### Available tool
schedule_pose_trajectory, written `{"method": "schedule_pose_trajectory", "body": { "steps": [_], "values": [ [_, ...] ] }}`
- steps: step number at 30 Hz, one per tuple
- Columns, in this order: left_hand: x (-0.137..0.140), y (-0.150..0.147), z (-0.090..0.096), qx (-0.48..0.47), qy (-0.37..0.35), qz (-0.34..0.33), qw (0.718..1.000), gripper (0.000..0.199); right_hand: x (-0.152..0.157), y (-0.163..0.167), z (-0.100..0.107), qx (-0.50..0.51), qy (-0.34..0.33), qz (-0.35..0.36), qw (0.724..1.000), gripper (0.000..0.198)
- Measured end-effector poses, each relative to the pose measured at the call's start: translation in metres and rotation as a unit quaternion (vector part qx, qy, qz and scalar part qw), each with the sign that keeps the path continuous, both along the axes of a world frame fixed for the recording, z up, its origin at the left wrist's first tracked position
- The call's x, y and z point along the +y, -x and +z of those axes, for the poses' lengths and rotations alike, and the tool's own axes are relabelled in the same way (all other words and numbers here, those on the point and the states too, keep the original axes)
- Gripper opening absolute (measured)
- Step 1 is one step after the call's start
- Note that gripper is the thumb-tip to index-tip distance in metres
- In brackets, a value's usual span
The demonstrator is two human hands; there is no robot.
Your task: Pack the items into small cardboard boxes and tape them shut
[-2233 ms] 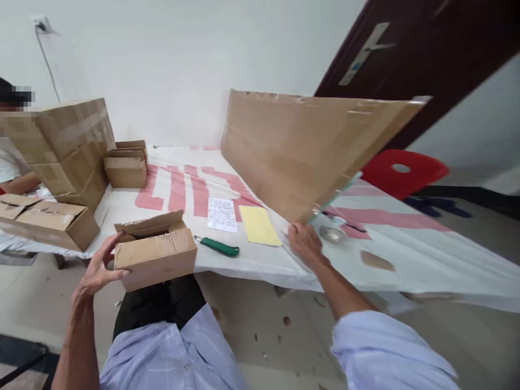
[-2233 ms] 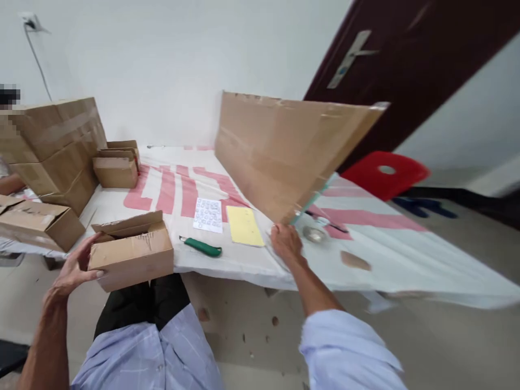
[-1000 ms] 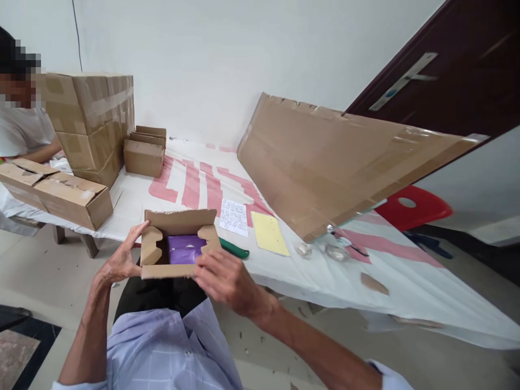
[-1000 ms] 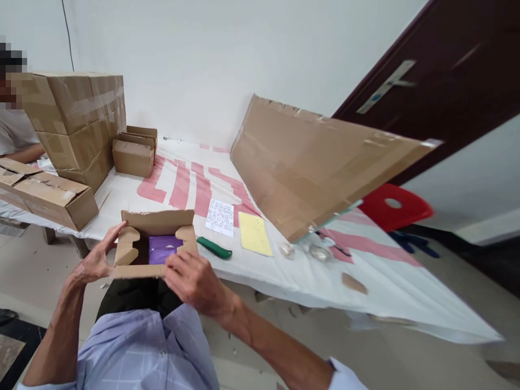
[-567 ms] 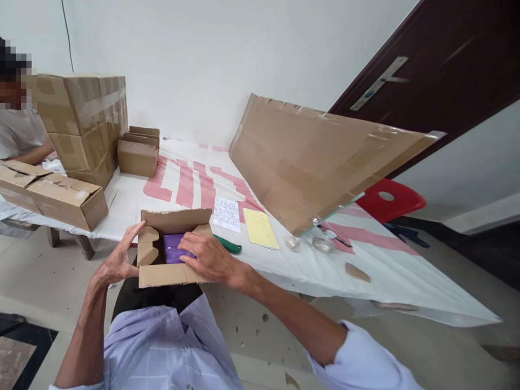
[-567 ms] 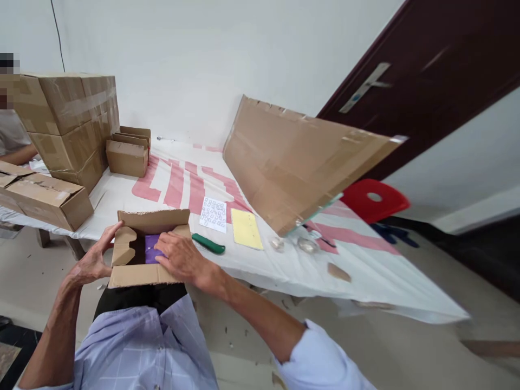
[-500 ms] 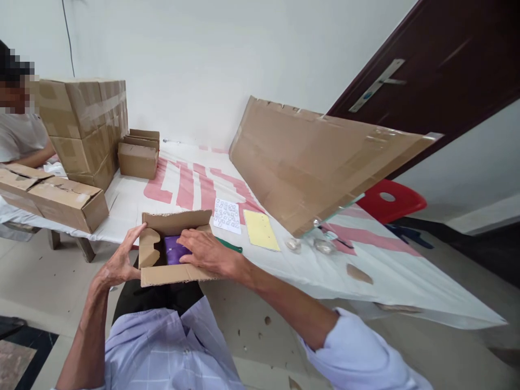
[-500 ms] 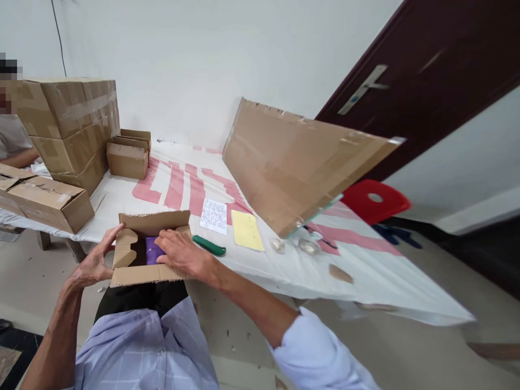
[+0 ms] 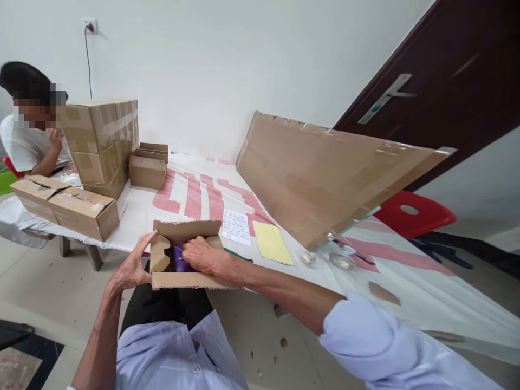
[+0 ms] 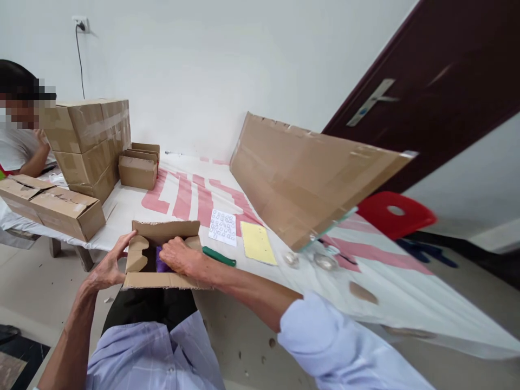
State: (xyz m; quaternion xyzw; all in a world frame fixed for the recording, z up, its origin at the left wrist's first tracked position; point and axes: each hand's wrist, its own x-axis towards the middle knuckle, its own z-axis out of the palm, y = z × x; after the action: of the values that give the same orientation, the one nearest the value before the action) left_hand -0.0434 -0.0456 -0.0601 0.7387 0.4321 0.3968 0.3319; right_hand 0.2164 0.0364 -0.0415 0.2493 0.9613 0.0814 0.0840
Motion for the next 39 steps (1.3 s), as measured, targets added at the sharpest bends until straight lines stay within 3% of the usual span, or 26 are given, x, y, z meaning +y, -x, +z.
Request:
{"method": "schedule_pose_trajectory", "body": {
  "steps": [6,8,11,13,17,21,24,29,32,34,36,39],
  "values": [
    [0.013,0.006,0.002,-0.003,0.006,-0.007,1.0,0.115,0.004,0.002,0.035,-0.022,0.067,-0.049,0.996,0.022],
    [0.022,0.01,0.003,-0.001,0.005,-0.008,1.0,0.114,0.009,-0.002,0.052,0.029,0.077,-0.07,0.994,0.019],
    [0.041,0.018,0.009,0.005,0.004,-0.008,1.0,0.114,0.023,-0.012,0.072,0.187,0.097,-0.071,0.975,0.017],
    [0.055,0.021,0.014,0.011,0.003,-0.006,1.0,0.114,0.036,-0.019,0.08,0.318,0.123,-0.052,0.939,0.018],
    [0.081,0.023,0.019,0.034,0.021,0.003,0.999,0.119,0.064,-0.032,0.093,0.521,0.207,-0.064,0.826,0.016],
    [0.089,0.032,0.022,0.065,0.03,0.004,0.997,0.12,0.082,-0.042,0.107,0.622,0.307,-0.129,0.709,0.029],
    [0.082,0.045,0.037,0.053,-0.002,0.017,0.998,0.107,0.083,-0.047,0.114,0.653,0.375,-0.136,0.644,0.037],
    [0.067,0.033,0.093,-0.021,-0.094,0.025,0.995,0.086,0.072,-0.037,0.117,0.621,0.498,-0.114,0.594,0.043],
    [0.062,0.003,0.125,-0.041,-0.094,-0.042,0.994,0.089,0.063,-0.024,0.119,0.584,0.554,-0.097,0.585,0.044],
    [0.062,-0.017,0.137,-0.06,-0.069,-0.071,0.993,0.089,0.058,-0.018,0.121,0.577,0.563,-0.09,0.585,0.044],
    [0.063,-0.03,0.141,-0.111,-0.051,-0.046,0.991,0.085,0.052,-0.015,0.125,0.601,0.548,-0.087,0.575,0.045],
    [0.07,-0.04,0.141,-0.225,-0.078,0.077,0.968,0.071,0.042,-0.011,0.131,0.66,0.518,-0.047,0.542,0.058]
  ]
}}
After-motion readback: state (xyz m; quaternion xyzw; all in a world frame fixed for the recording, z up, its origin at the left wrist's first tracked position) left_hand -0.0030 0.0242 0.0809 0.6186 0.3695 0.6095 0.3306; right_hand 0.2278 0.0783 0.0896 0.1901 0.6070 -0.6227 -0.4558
